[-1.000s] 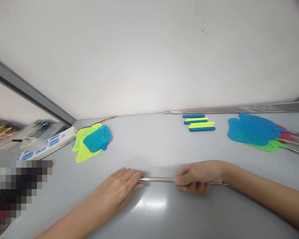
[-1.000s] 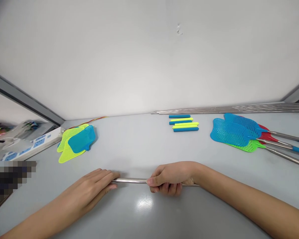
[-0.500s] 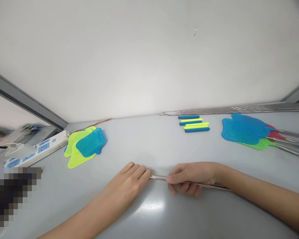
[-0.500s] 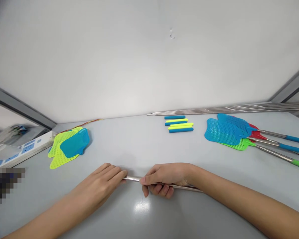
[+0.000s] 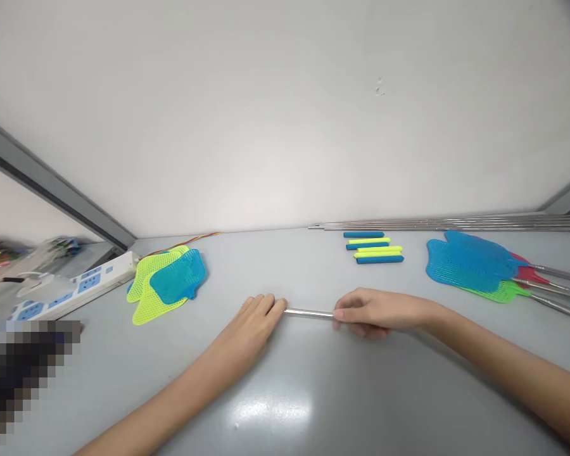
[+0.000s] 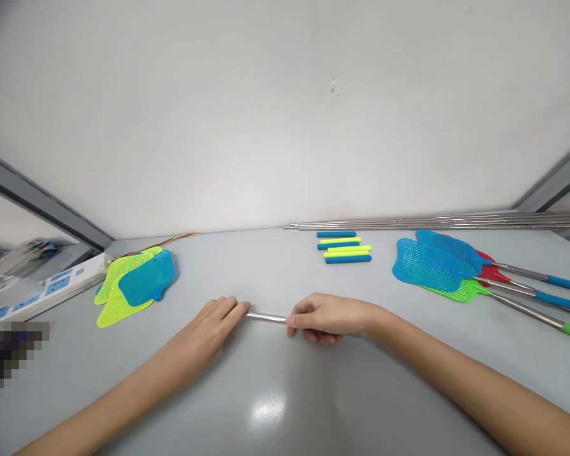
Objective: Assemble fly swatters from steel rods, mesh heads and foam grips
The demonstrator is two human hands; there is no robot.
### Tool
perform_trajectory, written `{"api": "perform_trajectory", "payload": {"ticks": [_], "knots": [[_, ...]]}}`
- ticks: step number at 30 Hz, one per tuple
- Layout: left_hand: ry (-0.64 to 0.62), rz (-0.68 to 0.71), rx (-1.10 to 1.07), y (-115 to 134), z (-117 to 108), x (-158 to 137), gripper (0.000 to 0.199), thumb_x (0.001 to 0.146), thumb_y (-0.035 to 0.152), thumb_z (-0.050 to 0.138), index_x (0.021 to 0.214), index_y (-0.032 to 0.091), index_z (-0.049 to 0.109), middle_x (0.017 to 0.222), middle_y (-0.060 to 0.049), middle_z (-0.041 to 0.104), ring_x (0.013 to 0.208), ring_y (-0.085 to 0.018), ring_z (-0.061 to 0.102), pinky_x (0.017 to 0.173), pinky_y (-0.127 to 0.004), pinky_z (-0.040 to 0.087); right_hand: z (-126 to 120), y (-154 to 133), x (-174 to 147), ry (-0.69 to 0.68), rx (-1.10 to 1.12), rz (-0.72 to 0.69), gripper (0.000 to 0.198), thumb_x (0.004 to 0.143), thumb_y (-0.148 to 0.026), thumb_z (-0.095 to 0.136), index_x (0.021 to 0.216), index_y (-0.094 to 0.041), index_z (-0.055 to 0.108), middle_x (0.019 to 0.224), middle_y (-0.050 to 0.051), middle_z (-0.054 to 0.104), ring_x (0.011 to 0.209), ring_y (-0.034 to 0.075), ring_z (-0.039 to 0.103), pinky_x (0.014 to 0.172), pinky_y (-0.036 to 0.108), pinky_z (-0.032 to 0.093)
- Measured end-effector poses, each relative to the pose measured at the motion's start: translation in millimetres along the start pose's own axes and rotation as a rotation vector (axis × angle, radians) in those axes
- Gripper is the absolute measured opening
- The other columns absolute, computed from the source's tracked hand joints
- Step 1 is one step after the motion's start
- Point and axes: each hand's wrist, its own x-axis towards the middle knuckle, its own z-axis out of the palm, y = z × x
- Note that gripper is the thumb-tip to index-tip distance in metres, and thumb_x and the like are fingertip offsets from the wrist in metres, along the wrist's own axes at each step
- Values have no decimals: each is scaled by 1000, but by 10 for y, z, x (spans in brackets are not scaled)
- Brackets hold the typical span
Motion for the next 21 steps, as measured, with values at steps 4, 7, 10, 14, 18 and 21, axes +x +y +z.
{"api": "perform_trajectory", "payload": {"ticks": [4,7,10,14,18,21], "knots": [[45,-57,-42,-160,92,10,38,70,-4,26,98,17,42,82,-3,42,72,-15,39,66,-29,34,-274,-3,-89,45,-151,16,35,73,-46,41,82,-13,52,59,-2,43,40,3,31,40,18,25],[98,-85,-47,-272,108,9,27,79,7,23,95,16,43,79,-3,43,72,-15,41,67,-30,35,-451,24,-160,25,-189,50,35,74,-46,39,77,-13,52,53,-3,40,40,3,28,41,19,23],[147,-135,-37,-360,83,0,33,85,28,16,87,15,46,76,-1,44,73,-15,44,69,-30,35,-537,59,-188,15,-164,91,38,76,-47,34,73,-13,52,50,-5,31,39,2,22,40,20,18],[145,-176,-54,-424,73,-34,35,85,35,16,73,16,43,68,0,45,65,-14,45,62,-27,36,-503,93,-141,81,-50,98,36,75,-48,36,67,-14,46,50,-6,21,40,3,13,39,21,11],[103,-179,-96,-432,102,-80,33,86,34,17,69,17,41,65,0,47,58,-13,45,53,-24,33,-407,111,-87,88,91,127,38,73,-53,35,64,-16,40,50,-7,16,42,5,10,38,21,9],[80,-175,-95,-418,115,-103,33,86,34,16,69,18,40,64,0,47,56,-12,45,51,-24,31,-367,123,-77,122,97,139,40,72,-55,35,64,-16,41,50,-7,16,43,5,11,38,21,10]]}}
